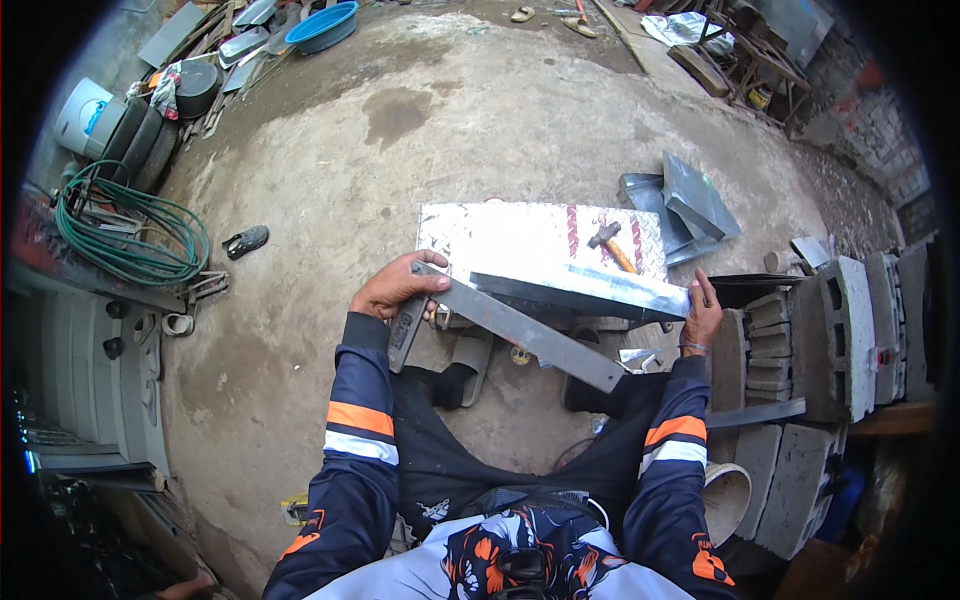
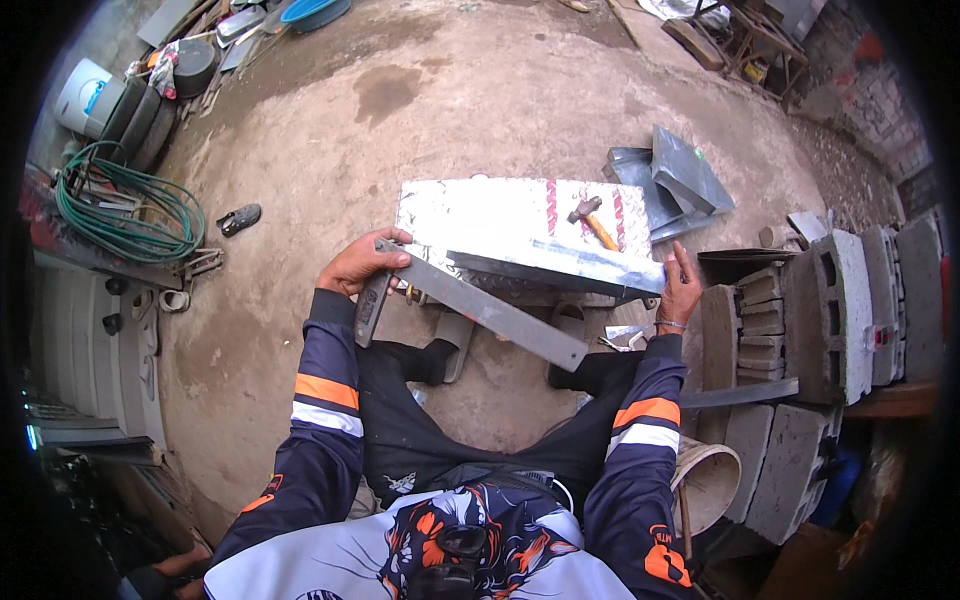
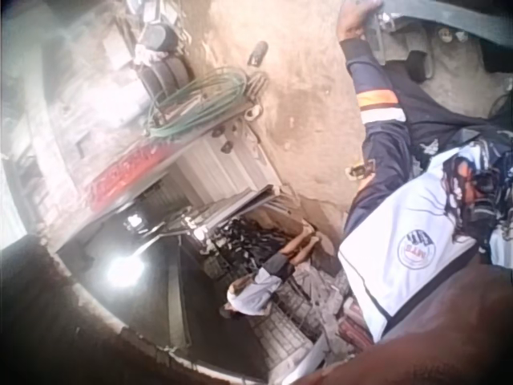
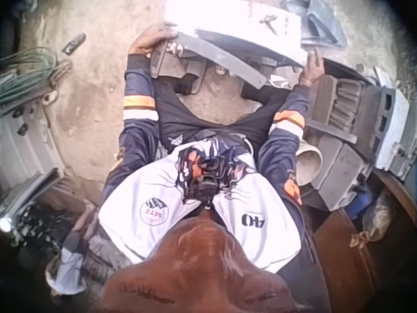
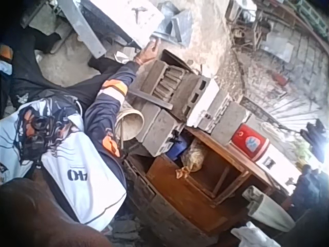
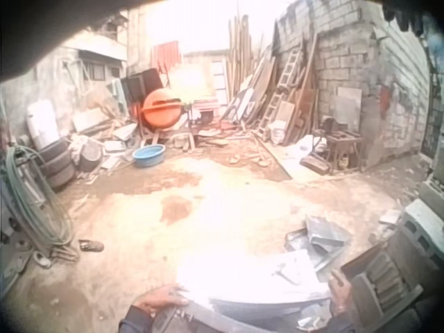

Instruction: Measuring, marking, and bending a metal sheet to create a tray-like object.

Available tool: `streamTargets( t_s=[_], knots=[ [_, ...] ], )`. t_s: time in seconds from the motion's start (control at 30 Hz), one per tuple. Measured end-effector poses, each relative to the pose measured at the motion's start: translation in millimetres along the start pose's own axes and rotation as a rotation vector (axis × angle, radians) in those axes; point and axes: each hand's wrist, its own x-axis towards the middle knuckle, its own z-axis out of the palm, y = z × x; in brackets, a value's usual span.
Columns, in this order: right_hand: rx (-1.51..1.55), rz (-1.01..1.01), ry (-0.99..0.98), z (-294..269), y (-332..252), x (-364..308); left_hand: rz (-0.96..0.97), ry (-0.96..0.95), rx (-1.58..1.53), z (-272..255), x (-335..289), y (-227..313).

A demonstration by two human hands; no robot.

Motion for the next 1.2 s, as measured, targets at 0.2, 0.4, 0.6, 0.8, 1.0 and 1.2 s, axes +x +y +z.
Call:
streamTargets(
  t_s=[0.2, 0.4, 0.6, 0.8, 1.0, 1.2],
  knots=[
    [0.094, 0.06, -0.049, 1, -5, 0, -0.124, -0.036, 0.099, 5, 6, -2],
    [0.137, 0.062, -0.082, 1, -7, 2, -0.146, -0.017, 0.161, 6, 19, -5],
    [0.144, 0.05, -0.09, -2, -3, 1, -0.158, 0.007, 0.129, 7, 26, -2],
    [0.109, 0.033, -0.131, -3, -8, 0, -0.24, -0.027, 0.153, -1, 26, 8],
    [0.145, 0.073, -0.161, -4, -4, 2, -0.267, 0.015, 0.155, 1, 27, 6],
    [0.166, 0.034, -0.195, -6, 3, 3, -0.301, 0.041, 0.146, 9, 23, 11]
  ],
)
